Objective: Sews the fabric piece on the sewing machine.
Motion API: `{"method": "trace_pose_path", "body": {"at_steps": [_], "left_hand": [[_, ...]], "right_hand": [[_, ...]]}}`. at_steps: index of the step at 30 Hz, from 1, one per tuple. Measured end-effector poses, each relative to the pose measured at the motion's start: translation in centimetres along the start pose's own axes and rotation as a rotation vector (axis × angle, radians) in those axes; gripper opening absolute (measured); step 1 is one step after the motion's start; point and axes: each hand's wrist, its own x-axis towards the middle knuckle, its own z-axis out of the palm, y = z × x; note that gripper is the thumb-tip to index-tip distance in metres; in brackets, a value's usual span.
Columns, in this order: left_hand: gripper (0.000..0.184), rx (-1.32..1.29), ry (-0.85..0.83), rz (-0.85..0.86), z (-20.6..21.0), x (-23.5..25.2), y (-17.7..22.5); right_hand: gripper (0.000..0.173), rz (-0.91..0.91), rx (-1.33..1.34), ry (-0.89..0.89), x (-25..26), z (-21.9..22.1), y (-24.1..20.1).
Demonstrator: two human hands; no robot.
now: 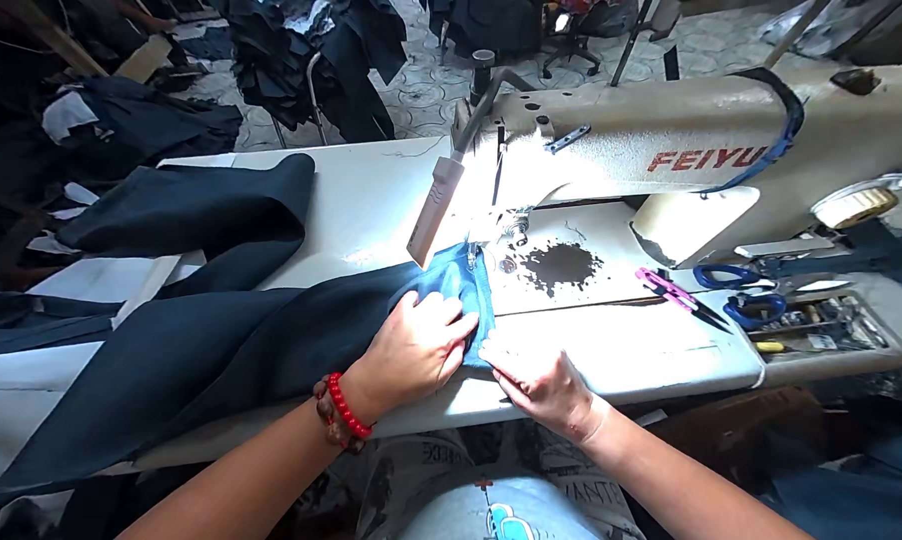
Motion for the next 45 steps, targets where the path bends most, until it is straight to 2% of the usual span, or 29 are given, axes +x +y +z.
{"method": "trace_pose_path", "body": {"at_steps": [2, 8, 15, 24, 27, 30, 32, 34, 36, 38, 41, 45], "left_hand": [[0.039, -0.054, 0.0, 0.061, -0.1, 0.2, 0.1], [0.046, 0.007, -0.073, 0.03, 0.0, 0.7, -0.3], [0.044, -0.04, 0.003, 0.025, 0.7, -0.7, -0.1], [0.041, -0.009, 0.046, -0.011, 1.6, 1.3, -2.6], [0.033, -0.018, 0.156, 0.042, 1.5, 1.3, -2.1], [0.024, -0.024, 0.4, 0.175, 1.0, -0.1, 0.1], [0.022, 0.022, 0.419, 0.127, 0.9, -1.4, 2.0], [0.02, 0.088, 0.359, -0.02, 1.5, -2.1, 3.2], [0.026, 0.134, 0.289, -0.181, 1.9, -1.7, 3.4], [0.023, 0.12, 0.245, -0.249, 2.2, -0.6, 2.7], [0.022, -0.034, 0.227, -0.245, 2.9, 0.8, 1.6], [0.019, -0.079, 0.31, -0.081, 3.8, 1.8, -0.4]], "right_hand": [[0.024, 0.0, 0.016, 0.008, 0.1, 0.0, -0.1], [0.024, 0.007, 0.029, 0.01, 0.0, 0.2, -0.1], [0.021, -0.032, -0.044, -0.041, 0.5, -0.2, -0.2], [0.021, 0.043, -0.005, -0.112, 3.4, 0.5, 2.5], [0.021, 0.06, 0.036, -0.1, 3.8, 1.0, 3.3], [0.021, 0.121, 0.131, -0.054, 3.6, 1.1, 3.5], [0.021, 0.184, 0.165, -0.022, 3.7, 1.1, 3.4], [0.02, 0.248, 0.181, 0.016, 4.0, 1.1, 3.4], [0.019, 0.29, 0.196, 0.026, 4.1, 1.0, 3.4], [0.019, 0.301, 0.204, 0.015, 4.1, 1.0, 3.5], [0.021, 0.307, 0.207, 0.004, 4.1, 1.0, 3.4], [0.021, 0.313, 0.23, 0.006, 4.1, 1.1, 3.6]]}}
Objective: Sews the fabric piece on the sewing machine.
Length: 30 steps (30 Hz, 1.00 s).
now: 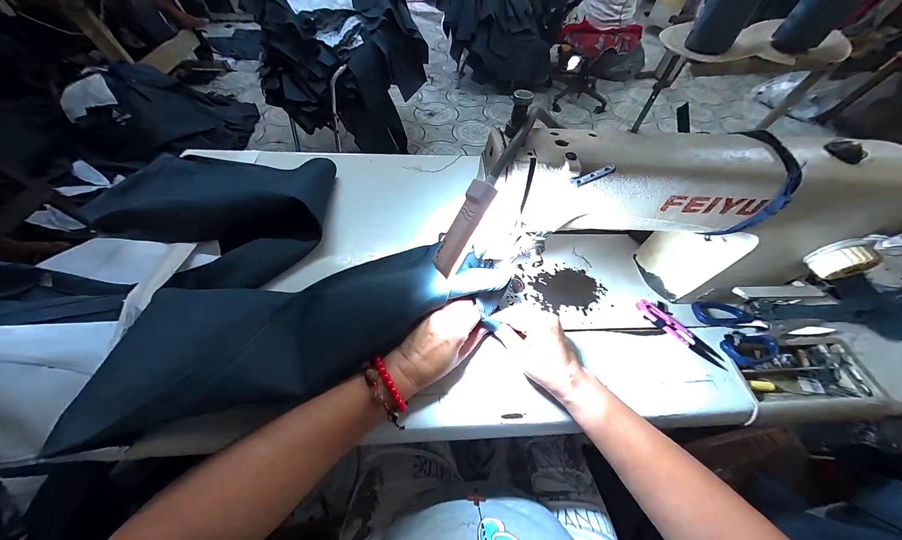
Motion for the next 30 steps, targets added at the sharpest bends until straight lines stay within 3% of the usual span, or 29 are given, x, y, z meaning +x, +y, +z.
{"method": "trace_pose_path", "body": {"at_steps": [4, 7, 10, 12, 16, 21, 26, 30], "left_hand": [[0.021, -0.04, -0.055, 0.147, -0.7, -0.7, -0.8], [0.028, -0.031, -0.162, 0.232, -2.8, -0.8, 2.1], [0.028, -0.037, -0.106, 0.32, -5.2, 0.2, 4.9], [0.028, -0.07, -0.179, 0.304, -6.0, 1.5, 5.2], [0.038, -0.01, -0.302, 0.153, -5.0, 1.8, 2.5], [0.024, 0.118, -0.153, 0.326, -5.3, 1.5, 3.6], [0.034, 0.025, -0.256, 0.288, -4.1, 1.7, 1.1], [0.038, 0.141, -0.343, 0.192, -4.0, 1.1, -0.5]], "right_hand": [[0.02, -0.019, -0.042, -0.053, -0.2, -0.1, -0.3], [0.02, -0.058, -0.23, -0.178, -1.0, -0.2, -1.9], [0.009, -0.17, -0.302, -0.091, -2.2, 0.2, -3.1], [0.005, -0.149, -0.229, -0.013, -2.6, 0.0, -3.9], [0.008, -0.148, -0.298, -0.082, -2.8, -0.6, -3.3], [0.006, -0.2, -0.317, -0.022, -2.9, -0.3, -3.1], [0.014, -0.268, -0.335, -0.043, -3.1, 0.0, -2.2], [0.021, -0.265, -0.346, -0.072, -3.5, -0.1, -2.0]]}}
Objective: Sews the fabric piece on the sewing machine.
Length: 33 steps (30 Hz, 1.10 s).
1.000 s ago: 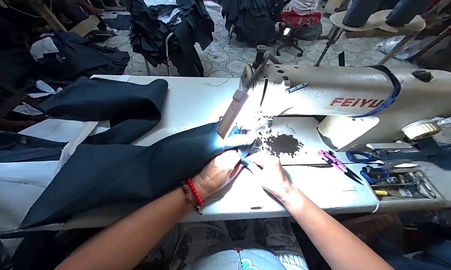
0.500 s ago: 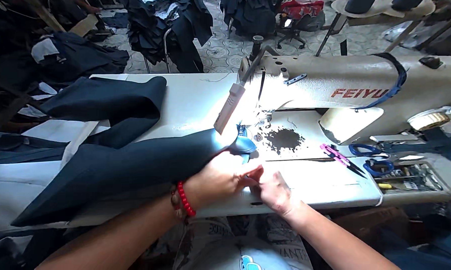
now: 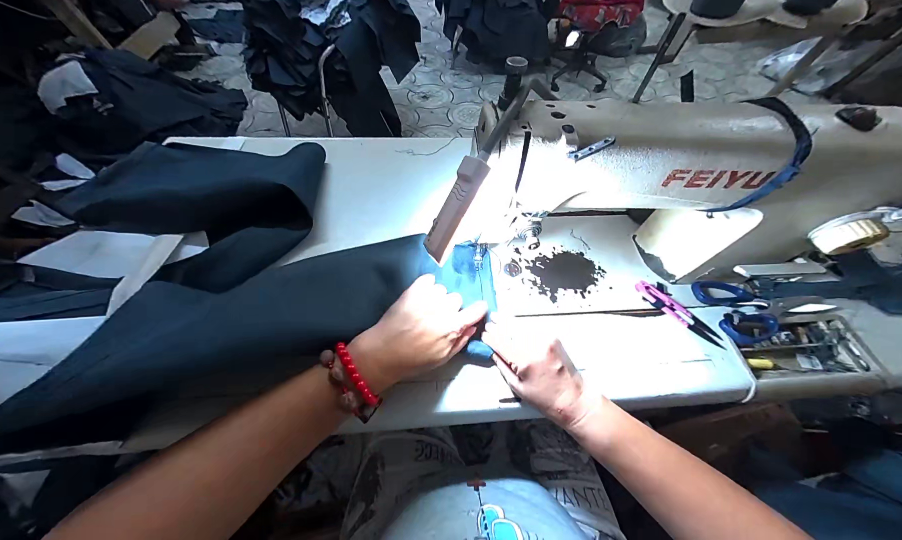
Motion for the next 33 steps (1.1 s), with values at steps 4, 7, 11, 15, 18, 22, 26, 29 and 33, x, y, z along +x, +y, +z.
{"method": "trace_pose_path", "body": {"at_steps": [4, 7, 11, 15, 18, 22, 26, 29, 33], "left_hand": [[0.038, -0.039, 0.032, 0.005, 0.2, -1.2, 0.5], [0.043, -0.083, 0.059, -0.046, 1.1, -2.2, 1.1], [0.043, -0.083, 0.058, -0.079, 1.7, -2.9, 1.0], [0.041, -0.078, 0.102, -0.078, 2.4, -1.8, -0.5], [0.041, -0.08, 0.147, -0.074, 3.0, -1.1, -1.7], [0.04, -0.079, 0.175, -0.095, 3.4, -0.4, -2.6], [0.039, -0.109, 0.192, -0.092, 3.4, -0.2, -3.0], [0.039, -0.114, 0.2, -0.097, 3.5, -0.4, -3.0], [0.04, -0.087, 0.203, -0.099, 3.5, -0.7, -3.1]], "right_hand": [[0.022, -0.022, -0.017, 0.003, -0.1, -0.1, 0.1], [0.022, -0.032, -0.027, -0.004, -0.2, -0.2, 0.2], [0.022, -0.029, -0.02, 0.008, 0.2, 0.0, 0.5], [0.022, 0.016, 0.012, -0.045, 1.6, 0.3, 1.8], [0.022, 0.025, 0.022, -0.083, 2.8, 0.4, 2.7], [0.023, 0.082, 0.024, -0.177, 4.0, 0.2, 3.3], [0.022, 0.102, 0.043, -0.178, 4.5, 0.1, 3.2], [0.023, 0.103, 0.045, -0.132, 4.3, 0.3, 3.0], [0.026, 0.104, 0.028, -0.139, 3.9, 0.7, 2.9]]}}
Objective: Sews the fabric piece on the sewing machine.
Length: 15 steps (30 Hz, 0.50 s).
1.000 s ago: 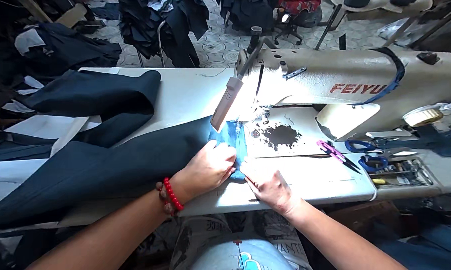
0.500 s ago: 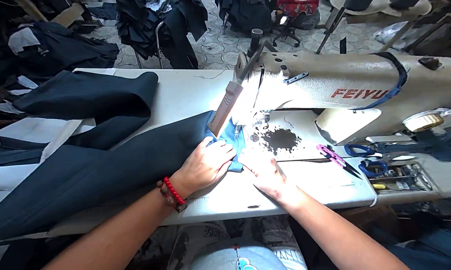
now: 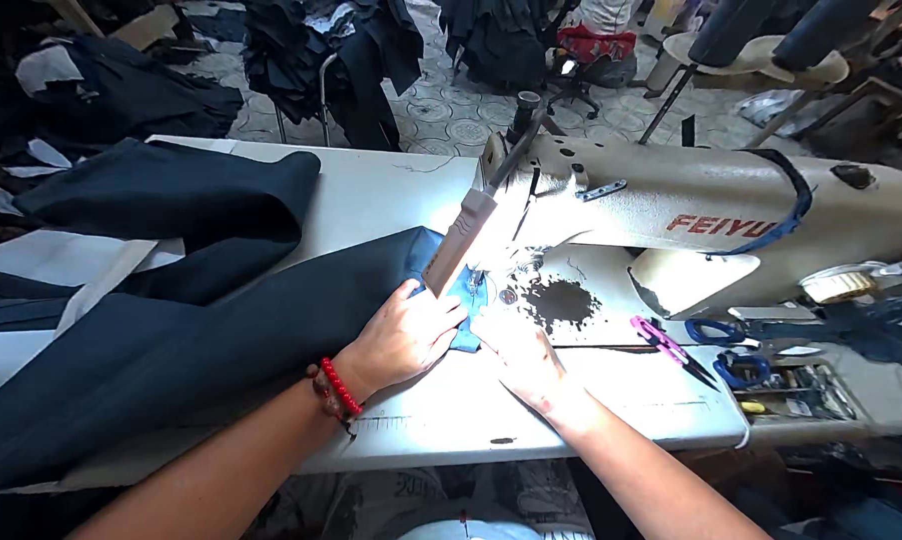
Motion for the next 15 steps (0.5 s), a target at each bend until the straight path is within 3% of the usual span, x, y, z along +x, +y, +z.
{"method": "trace_pose_path", "body": {"at_steps": [5, 11, 15], "left_hand": [[0.04, 0.018, 0.019, 0.003, -0.2, -0.1, 0.0], [0.039, 0.009, 0.003, -0.016, 0.0, 0.0, 0.0], [0.042, 0.013, -0.087, -0.06, 0.3, 0.9, -0.7]], "right_hand": [[0.027, -0.049, -0.035, 0.06, -0.3, 0.7, 0.0], [0.026, 0.015, -0.021, 0.052, 0.0, 0.3, -0.5], [0.03, 0.15, -0.052, -0.091, 0.9, -0.3, -0.8]]}}
